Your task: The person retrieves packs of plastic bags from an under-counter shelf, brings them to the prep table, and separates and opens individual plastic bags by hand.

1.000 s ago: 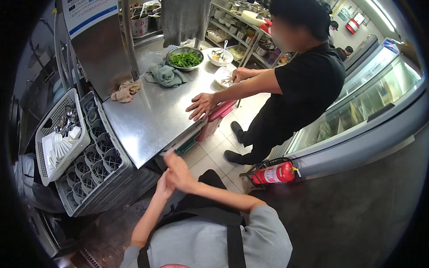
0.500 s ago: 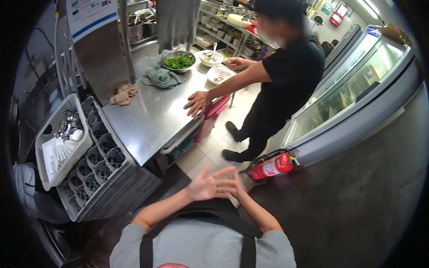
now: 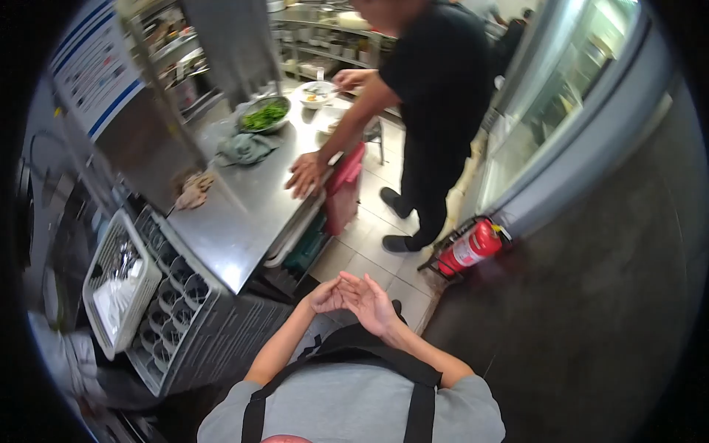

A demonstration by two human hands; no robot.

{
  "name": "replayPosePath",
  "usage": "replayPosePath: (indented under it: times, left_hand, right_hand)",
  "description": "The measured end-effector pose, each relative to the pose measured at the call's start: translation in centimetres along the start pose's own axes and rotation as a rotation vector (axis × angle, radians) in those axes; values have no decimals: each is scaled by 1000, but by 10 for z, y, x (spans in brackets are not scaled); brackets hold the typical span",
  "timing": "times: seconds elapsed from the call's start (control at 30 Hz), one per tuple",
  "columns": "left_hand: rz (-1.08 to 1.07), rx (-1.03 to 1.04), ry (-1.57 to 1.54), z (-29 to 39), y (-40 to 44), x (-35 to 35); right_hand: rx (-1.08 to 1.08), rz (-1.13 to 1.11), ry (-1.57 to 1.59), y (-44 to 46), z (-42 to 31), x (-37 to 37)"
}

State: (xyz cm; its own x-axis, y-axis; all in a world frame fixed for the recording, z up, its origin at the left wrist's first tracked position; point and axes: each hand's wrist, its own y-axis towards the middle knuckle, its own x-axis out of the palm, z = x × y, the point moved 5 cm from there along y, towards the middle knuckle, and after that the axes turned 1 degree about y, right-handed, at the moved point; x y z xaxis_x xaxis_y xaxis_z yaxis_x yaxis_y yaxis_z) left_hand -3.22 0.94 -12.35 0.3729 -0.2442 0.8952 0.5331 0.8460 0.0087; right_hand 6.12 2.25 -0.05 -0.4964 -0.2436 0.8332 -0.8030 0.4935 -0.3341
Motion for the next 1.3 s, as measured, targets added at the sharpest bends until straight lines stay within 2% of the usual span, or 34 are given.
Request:
replayPosePath:
  times: [0.03,0.07,0.13,0.17,0.27,0.33,0.37,0.47,0.5,0.6,0.63,0.73,0.83,0.9,0.93,1.0,1.07,1.2,1.3]
  left_hand:
    - [296,-20,214,-1,9,-23]
    - [578,-42,439,-4,15,-43]
    - [661,-197,937,-5,40,-34]
    - [571,-273,1079,-22,48,-69]
    - [308,-284,1236,-14,88,-4]
    - [187,-428,1458,-19,114,10]
    - [89,-480,1761,-27,127,4]
    - [-83,-791,1962,-29,175,24]
    - [-94,-719,1938,-26,197,31]
    - [-11,-464,2059,-9,257,62]
    - [7,-330,2176,-4,272,71]
    - [3,-219,2179,11,302,87]
    - [14,-223,2149,32,312,99]
    - [49,-368,2170,47,312,101]
    - [65,-439,2181,54,313,98]
    - [86,-496,2165,70,314,93]
    - [68,-499,2168,89,313,98]
    - [-3,-145,2035,128,330,115]
    - [-94,-43,1865,152,357,134]
  right_hand:
    - [-10,34,9,-5,-14,-3]
    - [-5,-40,83,-9,-31,1]
    - [-1,-192,219,-23,-67,1]
    - [-88,-147,178,-30,-86,-13]
    - [-332,-26,113,-50,-152,-58]
    - [-467,63,174,-69,-189,-104]
    - [-516,148,257,-81,-206,-128]
    - [-685,222,409,-108,-246,-187]
    - [-703,301,423,-114,-260,-198]
    - [-724,315,446,-115,-296,-225]
    - [-730,387,453,-111,-306,-229]
    - [-660,311,412,-73,-340,-226]
    - [-650,247,-11,-20,-380,-185]
    - [-739,262,-399,19,-406,-158]
    - [-804,278,-624,38,-415,-147]
    - [-1106,495,-1311,55,-433,-116]
    - [-1116,553,-1446,82,-433,-114]
    - [-1164,595,-1426,94,-426,-117]
    - [-1141,530,-1402,93,-430,-119]
